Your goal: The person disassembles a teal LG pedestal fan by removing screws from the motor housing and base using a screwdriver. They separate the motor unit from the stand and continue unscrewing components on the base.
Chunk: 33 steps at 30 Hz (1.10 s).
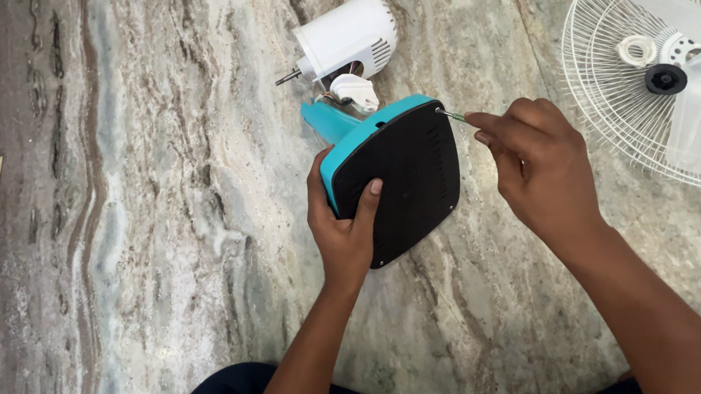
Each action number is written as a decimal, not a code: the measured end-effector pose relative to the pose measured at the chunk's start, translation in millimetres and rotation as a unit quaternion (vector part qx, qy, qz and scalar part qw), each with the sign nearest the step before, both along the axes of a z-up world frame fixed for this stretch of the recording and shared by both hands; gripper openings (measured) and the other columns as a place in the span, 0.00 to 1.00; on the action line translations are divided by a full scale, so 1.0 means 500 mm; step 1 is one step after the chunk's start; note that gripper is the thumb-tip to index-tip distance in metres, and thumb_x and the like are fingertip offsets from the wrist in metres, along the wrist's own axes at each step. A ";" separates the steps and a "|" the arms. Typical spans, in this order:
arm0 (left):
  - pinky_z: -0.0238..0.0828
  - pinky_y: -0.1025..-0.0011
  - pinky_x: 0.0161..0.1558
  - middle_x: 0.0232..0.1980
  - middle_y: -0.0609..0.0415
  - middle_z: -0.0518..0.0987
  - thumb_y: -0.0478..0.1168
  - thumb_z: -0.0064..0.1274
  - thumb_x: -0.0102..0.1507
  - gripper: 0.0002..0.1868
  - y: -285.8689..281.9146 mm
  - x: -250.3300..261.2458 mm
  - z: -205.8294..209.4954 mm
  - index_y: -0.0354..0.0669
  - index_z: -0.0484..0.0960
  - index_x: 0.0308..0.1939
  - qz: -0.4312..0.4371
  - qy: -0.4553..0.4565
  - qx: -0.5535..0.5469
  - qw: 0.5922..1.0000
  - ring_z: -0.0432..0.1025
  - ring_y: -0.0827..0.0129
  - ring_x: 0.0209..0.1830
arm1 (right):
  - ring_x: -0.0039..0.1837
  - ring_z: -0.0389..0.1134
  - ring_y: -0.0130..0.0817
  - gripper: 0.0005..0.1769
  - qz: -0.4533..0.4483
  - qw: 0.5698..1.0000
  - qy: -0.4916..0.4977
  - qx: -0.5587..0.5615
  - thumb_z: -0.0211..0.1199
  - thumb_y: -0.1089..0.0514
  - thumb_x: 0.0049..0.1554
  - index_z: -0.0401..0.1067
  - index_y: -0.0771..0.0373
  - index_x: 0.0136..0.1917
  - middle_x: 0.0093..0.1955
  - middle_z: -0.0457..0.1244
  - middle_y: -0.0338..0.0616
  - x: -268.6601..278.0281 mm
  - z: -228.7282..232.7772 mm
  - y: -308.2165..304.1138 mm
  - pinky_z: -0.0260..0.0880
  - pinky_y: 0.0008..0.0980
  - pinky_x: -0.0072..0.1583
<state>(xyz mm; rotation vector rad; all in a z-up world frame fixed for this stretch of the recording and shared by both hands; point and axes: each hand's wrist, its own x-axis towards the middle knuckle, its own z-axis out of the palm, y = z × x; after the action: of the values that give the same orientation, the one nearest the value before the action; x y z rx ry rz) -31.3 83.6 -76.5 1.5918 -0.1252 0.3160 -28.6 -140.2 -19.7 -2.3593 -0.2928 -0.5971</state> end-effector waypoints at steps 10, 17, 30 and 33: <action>0.74 0.64 0.64 0.64 0.42 0.75 0.42 0.60 0.68 0.32 0.001 0.000 -0.005 0.33 0.65 0.72 -0.004 -0.006 0.020 1.000 0.73 0.60 0.64 | 0.33 0.59 0.29 0.11 -0.005 0.997 0.066 0.036 0.64 0.64 0.62 0.78 0.63 0.58 0.40 0.61 0.43 0.002 0.007 0.002 0.58 0.34 0.37; 0.75 0.65 0.63 0.64 0.43 0.75 0.42 0.60 0.68 0.33 0.002 -0.001 -0.006 0.33 0.65 0.72 0.000 0.000 0.030 1.000 0.74 0.61 0.63 | 0.27 0.51 0.32 0.14 -0.079 0.941 0.301 0.131 0.58 0.53 0.67 0.80 0.62 0.56 0.25 0.58 0.50 0.014 0.016 0.002 0.50 0.36 0.32; 0.75 0.65 0.62 0.63 0.42 0.76 0.40 0.61 0.67 0.32 -0.001 -0.003 0.009 0.31 0.67 0.71 -0.007 -0.006 0.040 0.999 0.74 0.61 0.62 | 0.35 0.64 0.41 0.09 -0.042 0.998 0.043 -0.016 0.65 0.62 0.63 0.79 0.65 0.55 0.41 0.63 0.46 -0.001 -0.005 0.002 0.63 0.40 0.38; 0.76 0.65 0.61 0.62 0.42 0.76 0.40 0.61 0.67 0.32 -0.005 -0.001 0.013 0.32 0.66 0.71 -0.014 0.004 0.018 1.000 0.74 0.61 0.61 | 0.33 0.63 0.43 0.07 -0.042 0.995 0.024 -0.089 0.68 0.61 0.62 0.81 0.64 0.53 0.39 0.61 0.46 0.003 -0.005 -0.002 0.64 0.40 0.37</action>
<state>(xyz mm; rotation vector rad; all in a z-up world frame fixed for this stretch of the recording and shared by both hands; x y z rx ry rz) -31.7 81.2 -69.9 1.6256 -0.1475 0.2856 -27.0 -141.2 -22.1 -2.5648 -0.2349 -0.5734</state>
